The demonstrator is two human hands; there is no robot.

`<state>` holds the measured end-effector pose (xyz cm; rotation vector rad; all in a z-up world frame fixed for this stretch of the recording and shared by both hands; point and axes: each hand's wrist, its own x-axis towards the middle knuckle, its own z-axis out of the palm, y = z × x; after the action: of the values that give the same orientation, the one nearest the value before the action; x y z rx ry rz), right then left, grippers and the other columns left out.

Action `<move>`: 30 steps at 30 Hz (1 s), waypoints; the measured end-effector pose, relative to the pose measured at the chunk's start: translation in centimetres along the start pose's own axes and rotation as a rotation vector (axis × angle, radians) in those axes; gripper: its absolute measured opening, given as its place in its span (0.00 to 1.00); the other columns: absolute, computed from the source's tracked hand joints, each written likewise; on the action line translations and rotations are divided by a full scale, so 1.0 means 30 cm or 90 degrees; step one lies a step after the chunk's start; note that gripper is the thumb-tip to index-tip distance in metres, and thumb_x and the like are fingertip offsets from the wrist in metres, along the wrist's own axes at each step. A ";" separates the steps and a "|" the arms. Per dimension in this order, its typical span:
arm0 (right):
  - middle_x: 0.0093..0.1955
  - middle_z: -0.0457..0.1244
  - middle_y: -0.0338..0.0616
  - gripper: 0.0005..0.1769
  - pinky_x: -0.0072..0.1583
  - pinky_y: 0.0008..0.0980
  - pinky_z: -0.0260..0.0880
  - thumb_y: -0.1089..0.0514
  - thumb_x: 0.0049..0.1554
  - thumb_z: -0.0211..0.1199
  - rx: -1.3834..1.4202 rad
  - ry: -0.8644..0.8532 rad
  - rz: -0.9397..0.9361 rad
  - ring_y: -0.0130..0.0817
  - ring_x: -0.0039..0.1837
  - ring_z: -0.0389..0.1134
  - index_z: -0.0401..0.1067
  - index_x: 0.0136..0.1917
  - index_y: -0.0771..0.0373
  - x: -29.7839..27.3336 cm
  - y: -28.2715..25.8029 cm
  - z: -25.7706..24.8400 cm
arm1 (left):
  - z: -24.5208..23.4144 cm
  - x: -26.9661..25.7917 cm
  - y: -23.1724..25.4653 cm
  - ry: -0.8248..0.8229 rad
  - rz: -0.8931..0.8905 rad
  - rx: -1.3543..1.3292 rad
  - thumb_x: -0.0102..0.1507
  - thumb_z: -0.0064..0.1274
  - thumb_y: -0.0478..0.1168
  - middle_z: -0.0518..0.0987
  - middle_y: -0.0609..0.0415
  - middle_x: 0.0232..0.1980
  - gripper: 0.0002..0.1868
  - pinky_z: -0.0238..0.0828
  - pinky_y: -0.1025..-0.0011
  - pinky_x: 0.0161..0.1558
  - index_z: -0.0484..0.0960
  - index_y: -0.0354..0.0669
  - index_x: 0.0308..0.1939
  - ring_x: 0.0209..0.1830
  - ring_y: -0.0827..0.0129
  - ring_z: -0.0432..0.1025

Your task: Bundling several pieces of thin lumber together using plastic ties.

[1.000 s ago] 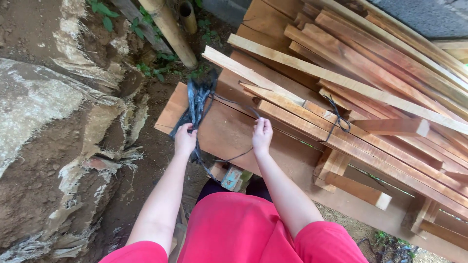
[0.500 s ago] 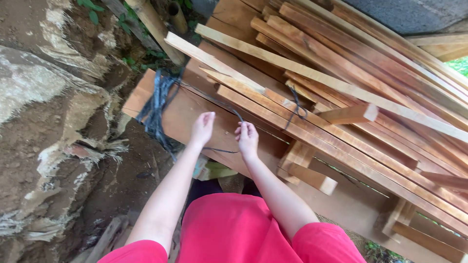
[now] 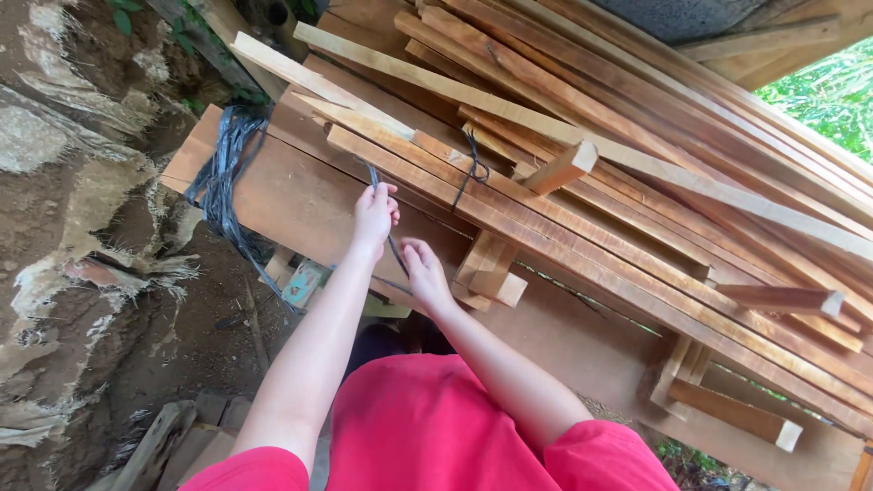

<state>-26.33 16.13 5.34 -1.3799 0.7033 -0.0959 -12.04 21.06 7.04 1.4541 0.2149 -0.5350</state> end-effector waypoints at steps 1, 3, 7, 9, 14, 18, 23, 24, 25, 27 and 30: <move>0.53 0.69 0.57 0.16 0.61 0.41 0.72 0.57 0.68 0.52 0.004 0.002 -0.003 0.37 0.58 0.70 0.73 0.62 0.66 -0.012 -0.064 0.012 | 0.010 -0.015 0.001 -0.002 0.003 0.003 0.75 0.36 0.45 0.65 0.64 0.20 0.16 0.67 0.83 0.21 0.78 0.43 0.43 0.18 0.78 0.68; 0.61 0.66 0.58 0.22 0.67 0.45 0.67 0.54 0.70 0.47 0.058 0.007 -0.064 0.40 0.64 0.65 0.69 0.68 0.72 -0.044 -0.182 0.031 | 0.031 -0.052 -0.008 -0.060 0.043 -0.033 0.76 0.35 0.45 0.61 0.64 0.20 0.18 0.62 0.83 0.20 0.77 0.38 0.42 0.16 0.77 0.65; 0.56 0.67 0.49 0.22 0.61 0.38 0.72 0.46 0.71 0.50 0.090 0.016 -0.059 0.30 0.58 0.67 0.72 0.66 0.64 -0.043 -0.229 -0.001 | 0.072 -0.161 0.054 -0.066 0.116 -0.042 0.76 0.36 0.45 0.62 0.65 0.21 0.18 0.60 0.85 0.21 0.77 0.40 0.41 0.17 0.81 0.66; 0.50 0.60 0.34 0.23 0.53 0.20 0.69 0.49 0.70 0.49 0.142 0.036 -0.069 0.19 0.49 0.62 0.65 0.71 0.65 -0.146 -0.382 -0.008 | 0.074 -0.203 0.048 -0.085 0.131 -0.047 0.76 0.37 0.47 0.63 0.64 0.20 0.19 0.63 0.83 0.20 0.78 0.41 0.39 0.15 0.79 0.67; 0.43 0.62 0.35 0.20 0.46 0.20 0.65 0.50 0.70 0.53 0.097 0.007 -0.133 0.19 0.44 0.61 0.70 0.66 0.64 -0.128 -0.370 -0.116 | 0.123 -0.370 0.063 -0.119 0.223 0.110 0.74 0.42 0.47 0.74 0.58 0.25 0.17 0.71 0.72 0.34 0.84 0.44 0.41 0.29 0.74 0.71; 0.38 0.67 0.29 0.14 0.36 0.13 0.69 0.51 0.68 0.55 0.008 -0.005 -0.165 0.13 0.35 0.64 0.76 0.60 0.56 -0.123 -0.425 -0.257 | 0.207 -0.507 0.162 -0.232 0.267 0.192 0.73 0.39 0.44 0.77 0.51 0.25 0.17 0.74 0.63 0.39 0.83 0.44 0.38 0.31 0.66 0.76; 0.35 0.70 0.36 0.13 0.32 0.18 0.68 0.55 0.68 0.52 -0.017 -0.014 -0.198 0.18 0.32 0.65 0.77 0.55 0.59 -0.185 -0.479 -0.419 | 0.327 -0.580 0.140 -0.313 0.259 0.260 0.70 0.44 0.43 0.82 0.53 0.29 0.12 0.75 0.63 0.43 0.84 0.49 0.39 0.37 0.66 0.79; 0.34 0.70 0.38 0.15 0.36 0.19 0.69 0.57 0.69 0.49 -0.014 0.007 -0.215 0.18 0.35 0.67 0.77 0.54 0.60 -0.192 -0.479 -0.468 | 0.367 -0.593 0.137 -0.340 0.249 0.283 0.69 0.48 0.45 0.85 0.50 0.36 0.11 0.76 0.60 0.48 0.85 0.49 0.45 0.45 0.63 0.81; 0.34 0.70 0.38 0.15 0.36 0.19 0.69 0.57 0.69 0.49 -0.012 0.018 -0.215 0.18 0.35 0.67 0.77 0.54 0.60 -0.196 -0.479 -0.516 | 0.408 -0.595 0.123 -0.351 0.249 0.285 0.69 0.48 0.45 0.85 0.50 0.36 0.11 0.76 0.60 0.48 0.85 0.49 0.45 0.45 0.63 0.81; 0.42 0.73 0.47 0.18 0.47 0.28 0.78 0.56 0.70 0.47 0.133 0.028 -0.185 0.26 0.41 0.74 0.76 0.55 0.64 -0.192 -0.486 -0.610 | 0.492 -0.593 0.098 -0.324 0.216 0.357 0.66 0.56 0.48 0.86 0.54 0.47 0.12 0.75 0.60 0.55 0.84 0.55 0.52 0.54 0.60 0.79; 0.47 0.72 0.43 0.17 0.50 0.26 0.77 0.54 0.69 0.46 0.096 0.087 -0.186 0.29 0.48 0.75 0.75 0.51 0.60 -0.184 -0.491 -0.784 | 0.601 -0.673 0.153 -0.298 0.192 0.347 0.66 0.56 0.48 0.86 0.54 0.52 0.14 0.75 0.65 0.57 0.83 0.51 0.54 0.56 0.64 0.79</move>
<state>-37.74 -4.86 20.51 -1.3311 0.5907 -0.4699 -30.57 7.93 22.46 1.7925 -0.5525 -0.6987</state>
